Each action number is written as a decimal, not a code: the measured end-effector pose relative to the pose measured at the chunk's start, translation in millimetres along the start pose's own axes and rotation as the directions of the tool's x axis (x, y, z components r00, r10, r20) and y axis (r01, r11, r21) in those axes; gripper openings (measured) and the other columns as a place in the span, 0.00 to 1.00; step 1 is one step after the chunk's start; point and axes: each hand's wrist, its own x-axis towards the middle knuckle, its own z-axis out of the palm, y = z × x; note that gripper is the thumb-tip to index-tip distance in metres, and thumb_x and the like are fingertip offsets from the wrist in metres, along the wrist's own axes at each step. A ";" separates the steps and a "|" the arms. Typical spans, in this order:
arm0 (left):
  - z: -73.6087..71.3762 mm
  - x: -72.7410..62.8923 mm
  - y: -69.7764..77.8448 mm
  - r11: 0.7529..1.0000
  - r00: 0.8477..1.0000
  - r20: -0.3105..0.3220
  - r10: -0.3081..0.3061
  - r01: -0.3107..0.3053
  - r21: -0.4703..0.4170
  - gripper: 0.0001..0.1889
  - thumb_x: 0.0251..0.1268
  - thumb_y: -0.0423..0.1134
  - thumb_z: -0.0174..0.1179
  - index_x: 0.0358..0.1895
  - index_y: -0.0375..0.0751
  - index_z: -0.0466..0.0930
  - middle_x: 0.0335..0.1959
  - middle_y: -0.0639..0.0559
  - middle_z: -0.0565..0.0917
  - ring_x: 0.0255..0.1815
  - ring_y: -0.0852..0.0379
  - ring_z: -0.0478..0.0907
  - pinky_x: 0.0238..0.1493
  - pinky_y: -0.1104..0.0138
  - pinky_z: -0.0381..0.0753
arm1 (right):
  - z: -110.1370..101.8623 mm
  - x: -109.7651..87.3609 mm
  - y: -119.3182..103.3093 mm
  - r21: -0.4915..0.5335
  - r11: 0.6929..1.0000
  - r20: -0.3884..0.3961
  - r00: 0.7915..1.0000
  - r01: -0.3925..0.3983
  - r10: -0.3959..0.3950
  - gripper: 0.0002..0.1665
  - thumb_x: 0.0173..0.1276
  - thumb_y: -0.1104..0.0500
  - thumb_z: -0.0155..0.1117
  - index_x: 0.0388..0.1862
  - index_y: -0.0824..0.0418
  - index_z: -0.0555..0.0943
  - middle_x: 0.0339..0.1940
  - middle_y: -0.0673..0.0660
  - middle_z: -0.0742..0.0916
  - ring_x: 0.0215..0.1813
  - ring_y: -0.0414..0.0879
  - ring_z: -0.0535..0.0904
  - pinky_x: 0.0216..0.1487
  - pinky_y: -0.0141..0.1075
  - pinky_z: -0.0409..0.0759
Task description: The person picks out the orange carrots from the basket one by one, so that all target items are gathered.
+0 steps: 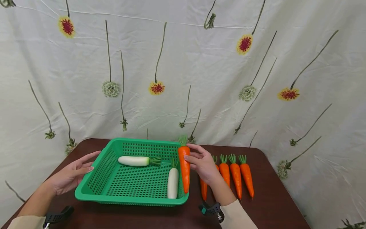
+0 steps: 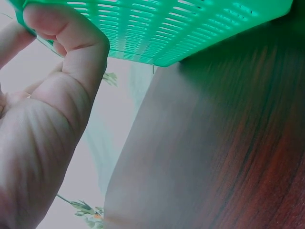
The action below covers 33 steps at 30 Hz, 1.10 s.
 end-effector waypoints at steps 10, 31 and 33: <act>-1.1 -0.6 -0.8 1.000 1.000 -0.005 0.002 -0.002 0.017 0.37 0.83 0.25 0.37 0.85 0.50 0.32 0.68 0.54 0.78 0.64 0.49 0.82 0.61 0.48 0.83 | -42.7 -25.4 2.0 -0.024 0.998 -0.081 0.995 0.053 -0.055 0.30 0.73 0.67 0.64 0.72 0.58 0.73 0.44 0.48 0.86 0.40 0.40 0.84 0.42 0.29 0.85; -1.9 -0.2 -1.6 0.999 1.000 -0.023 -0.008 0.009 0.044 0.38 0.83 0.26 0.39 0.84 0.48 0.28 0.68 0.55 0.79 0.64 0.50 0.82 0.60 0.49 0.84 | -125.5 -60.8 -7.0 -0.153 0.986 -0.144 0.986 0.067 -0.089 0.28 0.78 0.66 0.58 0.74 0.54 0.74 0.51 0.47 0.85 0.47 0.41 0.85 0.49 0.34 0.88; -1.8 -0.3 -1.7 0.999 1.000 -0.016 -0.003 0.004 0.042 0.38 0.83 0.25 0.38 0.84 0.48 0.28 0.68 0.54 0.78 0.64 0.49 0.82 0.60 0.48 0.84 | -132.5 -63.6 -7.8 -0.151 0.986 -0.151 0.984 0.072 -0.095 0.27 0.78 0.66 0.58 0.74 0.53 0.74 0.50 0.46 0.86 0.47 0.41 0.85 0.49 0.34 0.88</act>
